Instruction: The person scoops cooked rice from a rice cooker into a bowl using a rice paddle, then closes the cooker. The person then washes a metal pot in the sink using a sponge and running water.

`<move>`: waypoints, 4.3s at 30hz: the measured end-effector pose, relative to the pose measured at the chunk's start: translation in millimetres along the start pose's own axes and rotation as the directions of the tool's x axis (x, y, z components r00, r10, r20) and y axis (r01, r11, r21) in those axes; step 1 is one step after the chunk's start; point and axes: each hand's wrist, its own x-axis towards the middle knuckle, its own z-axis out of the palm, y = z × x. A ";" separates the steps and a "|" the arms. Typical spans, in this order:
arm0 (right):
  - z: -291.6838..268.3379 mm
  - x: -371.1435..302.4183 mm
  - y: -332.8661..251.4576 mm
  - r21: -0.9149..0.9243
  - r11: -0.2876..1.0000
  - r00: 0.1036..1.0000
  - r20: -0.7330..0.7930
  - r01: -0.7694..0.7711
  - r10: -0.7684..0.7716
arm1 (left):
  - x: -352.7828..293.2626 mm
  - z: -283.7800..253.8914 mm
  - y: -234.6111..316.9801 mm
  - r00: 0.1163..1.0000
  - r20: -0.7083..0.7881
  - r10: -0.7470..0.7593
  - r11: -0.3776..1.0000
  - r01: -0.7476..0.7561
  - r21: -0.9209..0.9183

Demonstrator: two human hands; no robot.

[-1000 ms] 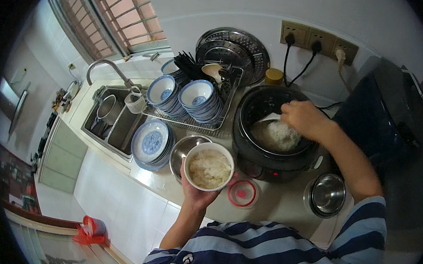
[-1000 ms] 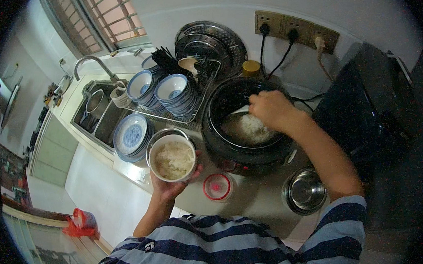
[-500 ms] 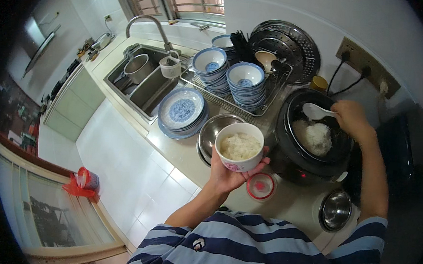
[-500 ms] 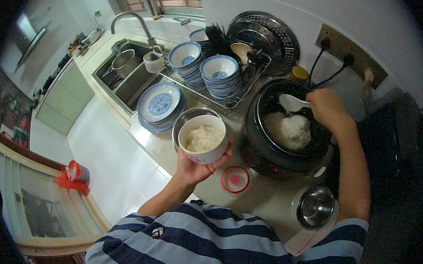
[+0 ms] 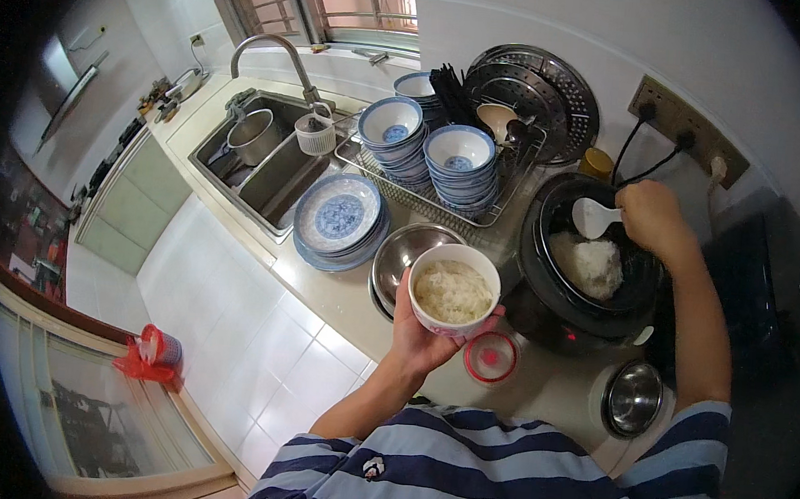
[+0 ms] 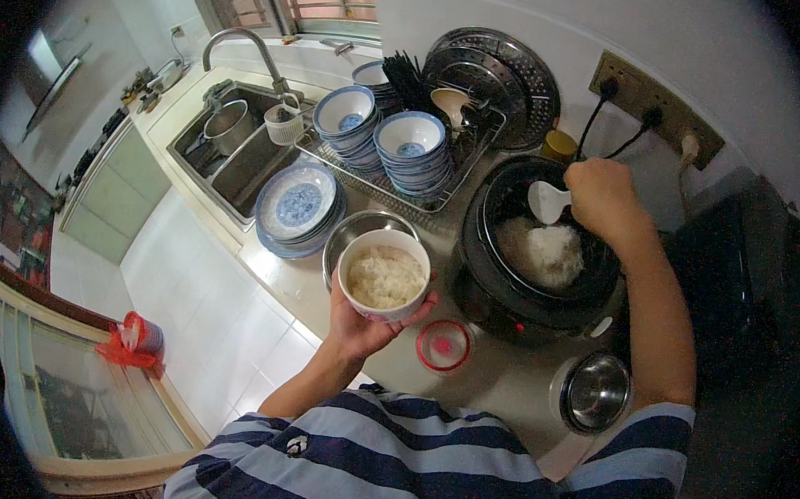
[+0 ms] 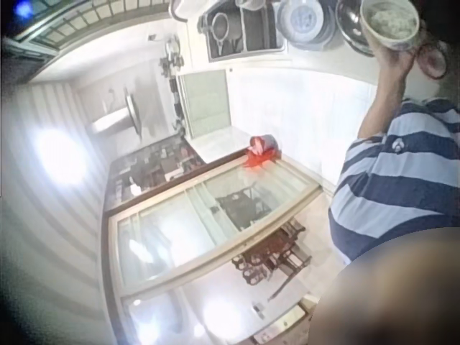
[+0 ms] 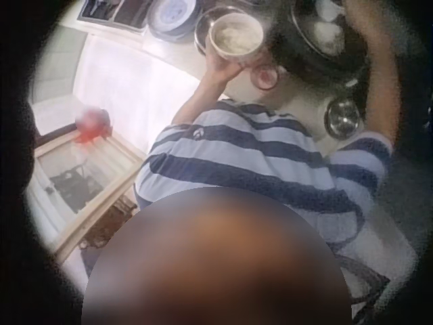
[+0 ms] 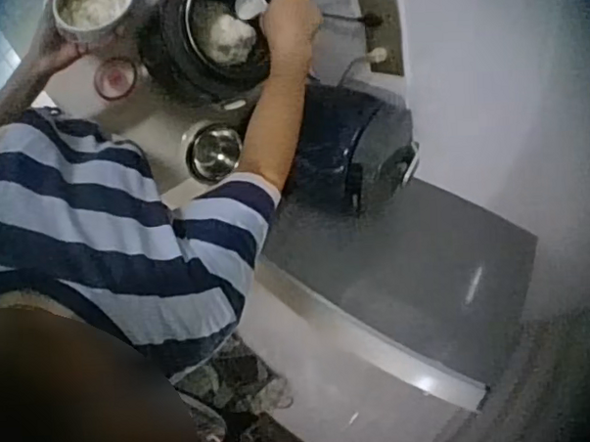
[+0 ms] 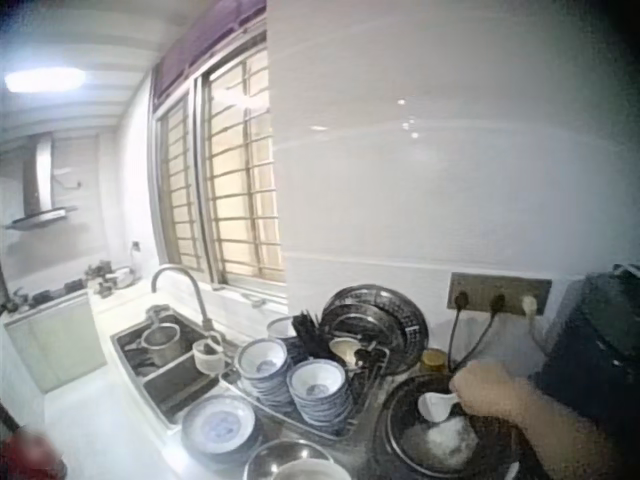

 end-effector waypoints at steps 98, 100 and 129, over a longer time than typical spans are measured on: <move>58.2 -359.6 -46.8 0.874 0.060 0.476 0.203 -0.481 0.856 | 1.1 -8.3 -52.3 0.886 -0.307 -0.346 0.938 0.337 -0.083; 92.8 -372.4 -55.2 0.750 0.077 0.432 0.291 -0.657 0.854 | -3.0 -18.2 -53.6 0.866 -0.330 -0.376 0.926 0.367 -0.090; -10.5 -190.0 300.4 0.366 0.462 0.374 -0.288 -0.808 0.882 | -105.5 -33.9 -0.6 0.946 -0.321 0.044 0.992 -0.004 0.126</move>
